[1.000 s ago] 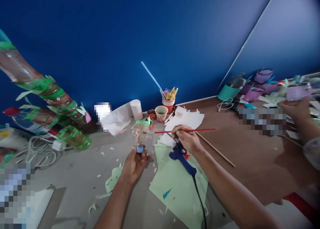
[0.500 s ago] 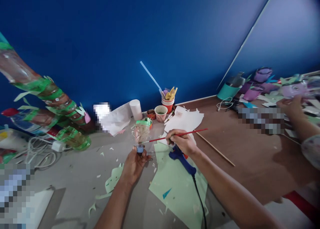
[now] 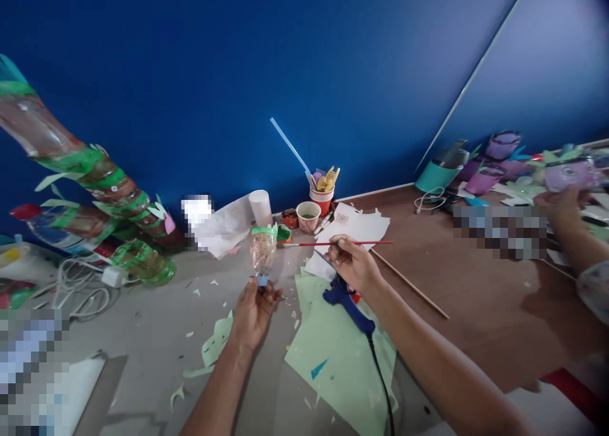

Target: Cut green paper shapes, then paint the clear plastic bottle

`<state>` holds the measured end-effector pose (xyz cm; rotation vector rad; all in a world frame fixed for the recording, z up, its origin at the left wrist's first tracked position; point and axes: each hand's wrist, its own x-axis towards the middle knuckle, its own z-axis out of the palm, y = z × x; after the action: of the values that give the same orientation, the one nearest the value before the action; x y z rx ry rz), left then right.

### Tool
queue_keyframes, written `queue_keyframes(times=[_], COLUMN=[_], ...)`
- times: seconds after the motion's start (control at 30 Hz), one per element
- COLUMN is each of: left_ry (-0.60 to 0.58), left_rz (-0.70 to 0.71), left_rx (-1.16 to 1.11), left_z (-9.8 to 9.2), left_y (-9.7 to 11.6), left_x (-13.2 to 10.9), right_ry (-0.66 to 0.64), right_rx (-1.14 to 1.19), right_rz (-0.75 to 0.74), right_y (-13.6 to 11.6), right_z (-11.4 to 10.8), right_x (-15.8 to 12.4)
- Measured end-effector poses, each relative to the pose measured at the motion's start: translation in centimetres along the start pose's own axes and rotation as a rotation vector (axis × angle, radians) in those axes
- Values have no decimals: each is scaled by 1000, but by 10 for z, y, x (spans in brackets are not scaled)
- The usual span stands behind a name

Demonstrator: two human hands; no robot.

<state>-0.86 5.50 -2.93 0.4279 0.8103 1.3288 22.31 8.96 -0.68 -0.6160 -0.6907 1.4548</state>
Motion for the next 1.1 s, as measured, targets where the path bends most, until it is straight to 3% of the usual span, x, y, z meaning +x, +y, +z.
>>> queue_keyframes(times=[0.33,0.6,1.1], left_ry=[54,77,101], left_rz=[38,73,70], left_rx=[-44,-74,-125], left_z=[-1,-4,-7], left_y=[2,3,5], left_x=[2,5,7], right_ry=[15,92,113], right_rx=[-13,-90,-230], right_rz=[19,-86,-116], right_y=[1,1,3], right_z=[3,4,5], right_x=[-1,1,-1])
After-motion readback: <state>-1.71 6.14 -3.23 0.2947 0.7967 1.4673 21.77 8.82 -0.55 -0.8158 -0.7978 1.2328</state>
